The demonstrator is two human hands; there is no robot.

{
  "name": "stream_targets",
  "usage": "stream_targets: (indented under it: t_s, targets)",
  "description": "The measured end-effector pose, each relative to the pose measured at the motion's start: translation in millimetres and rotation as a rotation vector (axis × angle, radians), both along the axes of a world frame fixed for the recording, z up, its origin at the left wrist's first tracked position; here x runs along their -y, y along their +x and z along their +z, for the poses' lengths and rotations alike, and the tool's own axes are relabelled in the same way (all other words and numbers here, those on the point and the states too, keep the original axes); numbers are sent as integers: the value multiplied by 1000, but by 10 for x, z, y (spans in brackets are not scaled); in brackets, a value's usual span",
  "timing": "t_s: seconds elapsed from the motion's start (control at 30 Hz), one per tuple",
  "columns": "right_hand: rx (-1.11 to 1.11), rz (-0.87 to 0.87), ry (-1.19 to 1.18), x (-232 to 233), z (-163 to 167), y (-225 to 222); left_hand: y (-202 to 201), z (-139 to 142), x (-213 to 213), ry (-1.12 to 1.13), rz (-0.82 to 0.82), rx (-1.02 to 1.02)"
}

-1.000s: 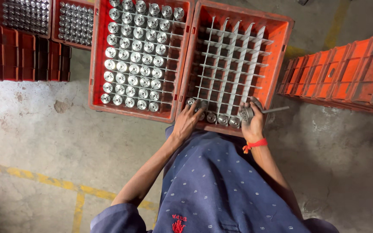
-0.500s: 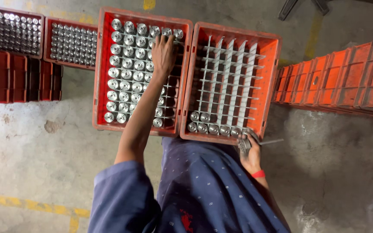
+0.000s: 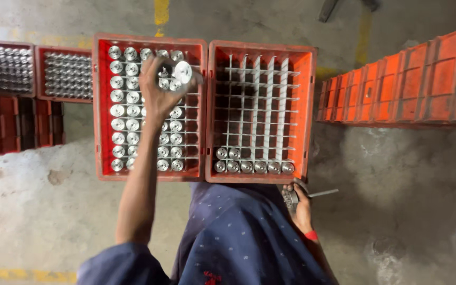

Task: The person transfers small metal parts from one red crate to another, arranging them in a grid pattern. The person then moves the filled crate to a stack and retrieves an empty crate to continue the process.

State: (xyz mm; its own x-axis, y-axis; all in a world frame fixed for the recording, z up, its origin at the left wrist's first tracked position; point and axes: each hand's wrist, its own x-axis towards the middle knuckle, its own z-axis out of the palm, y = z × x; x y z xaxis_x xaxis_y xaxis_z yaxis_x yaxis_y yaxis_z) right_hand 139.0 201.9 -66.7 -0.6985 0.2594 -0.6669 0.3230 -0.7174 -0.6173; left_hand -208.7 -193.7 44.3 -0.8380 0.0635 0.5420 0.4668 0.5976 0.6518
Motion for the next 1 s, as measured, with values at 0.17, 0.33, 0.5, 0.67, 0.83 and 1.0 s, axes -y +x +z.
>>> stream_targets:
  t_s: [0.17,0.33,0.5,0.67,0.83,1.0]
  targets:
    - [-6,116,17,158,182,-476,1142,-33,-1023,801,-59,923]
    - [-111,259,76,256,677,-1067,2119,-182,-1787,119,-23,865]
    - [-298,325,20,101,1070,-1339,2506,-167,-2310,80,-49,948]
    - [-368,462,132,-89,1057,-1206,2623,-162,-2664,51,-47,1066]
    - [-451,631,112,-371,794,-1057,2751,-221,-2869,100,-126,1144]
    - [-193,401,-46,-662,423,-1146,2798,-303,-2719,49,-178,962]
